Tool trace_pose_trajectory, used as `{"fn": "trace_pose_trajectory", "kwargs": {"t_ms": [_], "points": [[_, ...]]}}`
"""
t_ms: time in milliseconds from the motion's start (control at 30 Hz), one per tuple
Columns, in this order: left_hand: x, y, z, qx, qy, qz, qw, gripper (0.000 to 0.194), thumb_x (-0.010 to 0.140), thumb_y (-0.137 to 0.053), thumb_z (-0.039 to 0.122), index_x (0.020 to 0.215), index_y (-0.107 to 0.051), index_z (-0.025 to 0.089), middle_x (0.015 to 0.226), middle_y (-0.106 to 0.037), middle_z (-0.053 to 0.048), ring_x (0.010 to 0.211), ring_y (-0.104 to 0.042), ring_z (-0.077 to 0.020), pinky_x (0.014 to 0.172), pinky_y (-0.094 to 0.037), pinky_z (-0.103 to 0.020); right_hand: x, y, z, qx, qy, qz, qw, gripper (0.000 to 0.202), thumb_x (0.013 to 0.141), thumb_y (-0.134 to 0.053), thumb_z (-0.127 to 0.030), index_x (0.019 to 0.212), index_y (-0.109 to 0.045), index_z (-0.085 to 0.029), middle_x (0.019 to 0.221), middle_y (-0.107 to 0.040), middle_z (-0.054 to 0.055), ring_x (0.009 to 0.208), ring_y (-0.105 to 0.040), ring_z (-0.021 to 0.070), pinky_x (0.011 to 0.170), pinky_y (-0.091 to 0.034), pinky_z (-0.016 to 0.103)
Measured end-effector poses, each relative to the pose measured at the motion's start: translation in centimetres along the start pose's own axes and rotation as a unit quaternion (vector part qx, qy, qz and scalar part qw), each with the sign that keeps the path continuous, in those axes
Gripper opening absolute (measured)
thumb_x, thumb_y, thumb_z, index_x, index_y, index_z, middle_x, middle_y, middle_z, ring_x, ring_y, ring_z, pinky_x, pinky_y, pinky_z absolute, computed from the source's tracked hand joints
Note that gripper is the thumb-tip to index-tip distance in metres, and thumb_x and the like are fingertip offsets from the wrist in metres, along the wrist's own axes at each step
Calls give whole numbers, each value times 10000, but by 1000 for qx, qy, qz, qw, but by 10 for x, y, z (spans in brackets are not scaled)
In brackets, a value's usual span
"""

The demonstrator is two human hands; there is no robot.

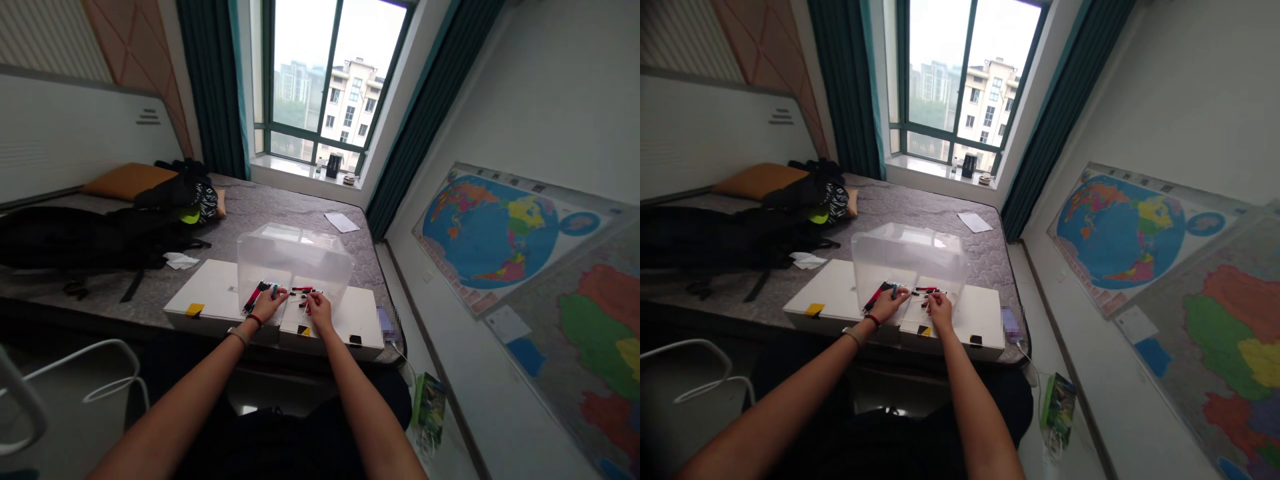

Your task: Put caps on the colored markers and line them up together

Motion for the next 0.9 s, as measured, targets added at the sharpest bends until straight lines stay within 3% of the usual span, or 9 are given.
{"fn": "trace_pose_trajectory", "kwargs": {"t_ms": [433,600,667,767,900], "points": [[0,3,2,2,-16,-18,1000,316,741,-608,461,845,-672,169,572,-408,59,542,-403,-105,532,-312,-224,1,-5,-2,20,-28,-14,999,334,814,-523,-448,958,-637,-169,955,-715,94,617,-654,138,496,-482,215],[0,3,3,2,-22,-25,999,285,734,-603,437,822,-662,172,564,-403,58,538,-396,-110,523,-293,-233,14,-11,-20,-109,-25,-85,990,401,859,-465,-505,959,-660,-169,927,-712,93,604,-648,153,493,-473,236],[-1,2,3,12,-29,-26,999,277,729,-602,433,814,-659,175,553,-401,58,536,-400,-113,525,-290,-237,27,-13,-37,-228,14,-83,970,331,858,-505,-459,899,-682,-182,855,-714,74,635,-649,168,563,-488,260],[-1,3,4,20,-33,-26,999,278,727,-594,433,816,-653,176,554,-400,58,541,-408,-117,538,-295,-239,49,-21,-67,-425,70,-63,900,181,835,-567,-310,788,-696,-192,810,-715,70,784,-649,200,748,-479,296],[-1,4,4,9,-34,-28,999,289,730,-580,433,825,-646,168,566,-403,59,545,-410,-117,542,-292,-237,71,-37,-93,-584,77,-111,801,215,872,-503,-225,986,-680,-187,979,-709,87,936,-634,196,825,-443,271]]}}
Point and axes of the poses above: each hand's wrist, its own x-axis towards the middle knuckle, its own y-axis out of the back of the hand, z = x × y, the point moved 5 cm from there along x, towards the middle knuckle
